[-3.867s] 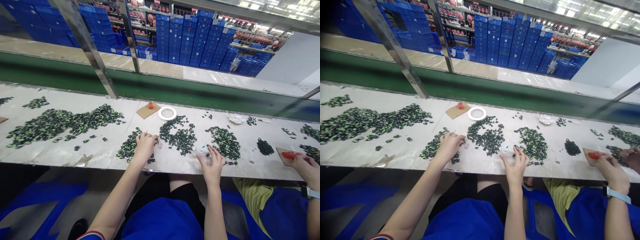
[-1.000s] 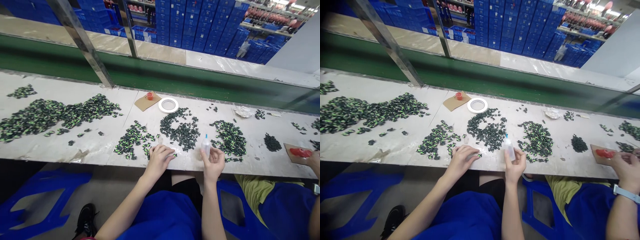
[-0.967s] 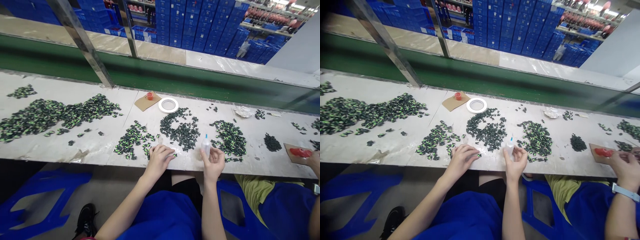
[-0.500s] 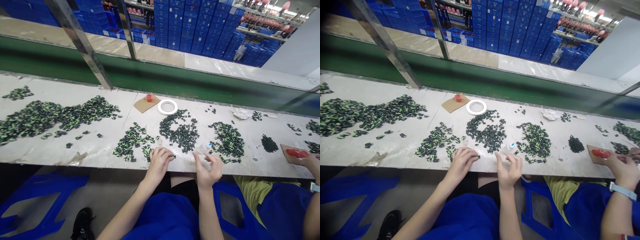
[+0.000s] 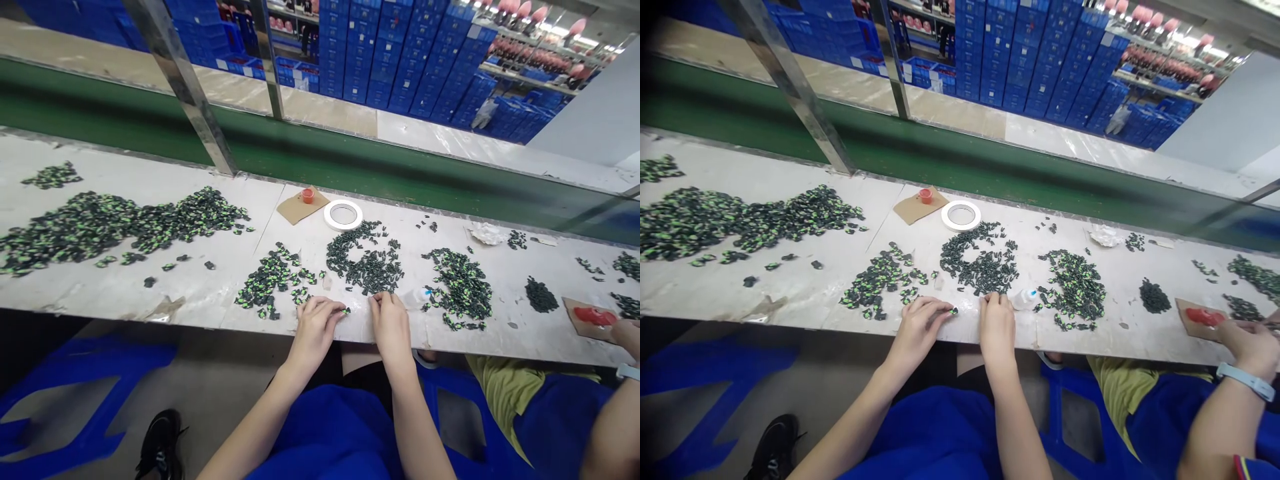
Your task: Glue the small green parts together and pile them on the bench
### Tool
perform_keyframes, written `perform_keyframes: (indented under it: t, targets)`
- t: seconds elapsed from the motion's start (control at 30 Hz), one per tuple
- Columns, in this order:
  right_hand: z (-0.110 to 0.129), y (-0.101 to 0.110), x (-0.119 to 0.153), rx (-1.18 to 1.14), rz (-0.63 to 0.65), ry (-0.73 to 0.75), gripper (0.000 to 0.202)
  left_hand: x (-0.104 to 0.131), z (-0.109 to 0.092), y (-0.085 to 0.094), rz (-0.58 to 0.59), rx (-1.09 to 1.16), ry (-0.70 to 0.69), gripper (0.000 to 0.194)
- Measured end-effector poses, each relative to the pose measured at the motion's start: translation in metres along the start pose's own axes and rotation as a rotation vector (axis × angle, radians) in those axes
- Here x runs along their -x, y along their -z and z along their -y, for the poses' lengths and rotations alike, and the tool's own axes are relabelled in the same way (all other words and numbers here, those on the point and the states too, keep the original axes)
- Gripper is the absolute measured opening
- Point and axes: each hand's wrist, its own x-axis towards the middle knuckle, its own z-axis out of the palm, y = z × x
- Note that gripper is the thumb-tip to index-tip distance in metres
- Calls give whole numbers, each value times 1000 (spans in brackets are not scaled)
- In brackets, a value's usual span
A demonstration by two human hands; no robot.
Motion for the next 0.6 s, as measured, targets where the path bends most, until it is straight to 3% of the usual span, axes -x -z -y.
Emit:
perform_keyframes:
  t: [0.2,0.43,0.6]
  targets:
    - [0,7,-2,-233,-10,-59,31,2,-2,-3,-13,32,-6,13]
    - [9,11,8,-827,187,-226,29,2,-5,-6,-58,61,-34,13]
    - [16,8,17,-977,115,-409,25,1,-8,-8,-73,84,-77,14]
